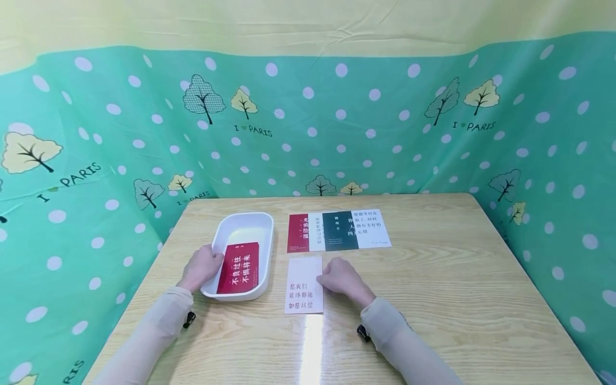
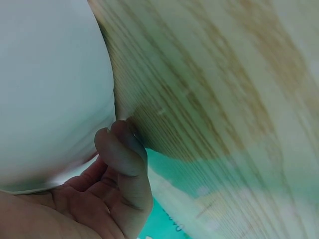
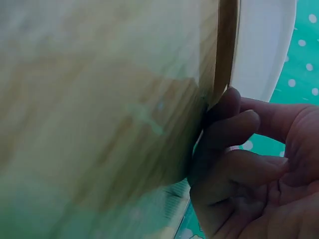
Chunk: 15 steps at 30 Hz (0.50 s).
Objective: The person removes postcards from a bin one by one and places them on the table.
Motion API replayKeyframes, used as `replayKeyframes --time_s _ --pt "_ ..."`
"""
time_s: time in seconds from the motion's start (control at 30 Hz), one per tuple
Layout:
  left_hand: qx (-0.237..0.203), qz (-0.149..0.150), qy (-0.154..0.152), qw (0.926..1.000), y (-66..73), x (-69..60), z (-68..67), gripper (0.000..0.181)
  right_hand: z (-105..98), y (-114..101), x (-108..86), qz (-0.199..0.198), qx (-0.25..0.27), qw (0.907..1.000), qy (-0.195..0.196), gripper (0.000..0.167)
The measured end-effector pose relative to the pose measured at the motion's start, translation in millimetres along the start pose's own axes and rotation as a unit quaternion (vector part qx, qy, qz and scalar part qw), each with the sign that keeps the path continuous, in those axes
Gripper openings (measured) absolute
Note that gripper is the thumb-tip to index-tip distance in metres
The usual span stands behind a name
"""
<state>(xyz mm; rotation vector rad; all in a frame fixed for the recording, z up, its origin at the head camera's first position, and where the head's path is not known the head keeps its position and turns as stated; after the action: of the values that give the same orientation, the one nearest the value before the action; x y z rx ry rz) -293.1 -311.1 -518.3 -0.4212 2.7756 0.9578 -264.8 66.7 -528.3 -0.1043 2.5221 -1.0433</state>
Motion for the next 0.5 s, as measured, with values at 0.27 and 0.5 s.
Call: replayKeyframes --time_s 0.27,0.5 --pt "-0.011 -0.001 -0.001 0.9999 0.6 1.3 -1.7 0.045 0.2 -2.9 3.3 0.009 -0.040 0.9991 -0.004 0.025" --pt "-0.015 0.000 -0.005 0.9999 -1.7 2.0 -1.3 0.042 -2.1 -3.3 -1.9 0.016 -0.043 0.9986 -0.027 0.027"
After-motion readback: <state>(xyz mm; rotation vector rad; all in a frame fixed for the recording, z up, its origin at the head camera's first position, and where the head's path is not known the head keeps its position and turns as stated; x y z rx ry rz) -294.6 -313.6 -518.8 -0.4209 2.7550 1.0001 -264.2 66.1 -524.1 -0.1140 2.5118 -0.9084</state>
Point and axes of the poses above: each hand's wrist, its own x-axis towards the middle knuckle, its own z-axis out of the palm, y = z × x, the point moved 7 cm from there along x, towards the middle knuckle, and after that the axes turned 4 degrees about -x, right-handed, at the moved point
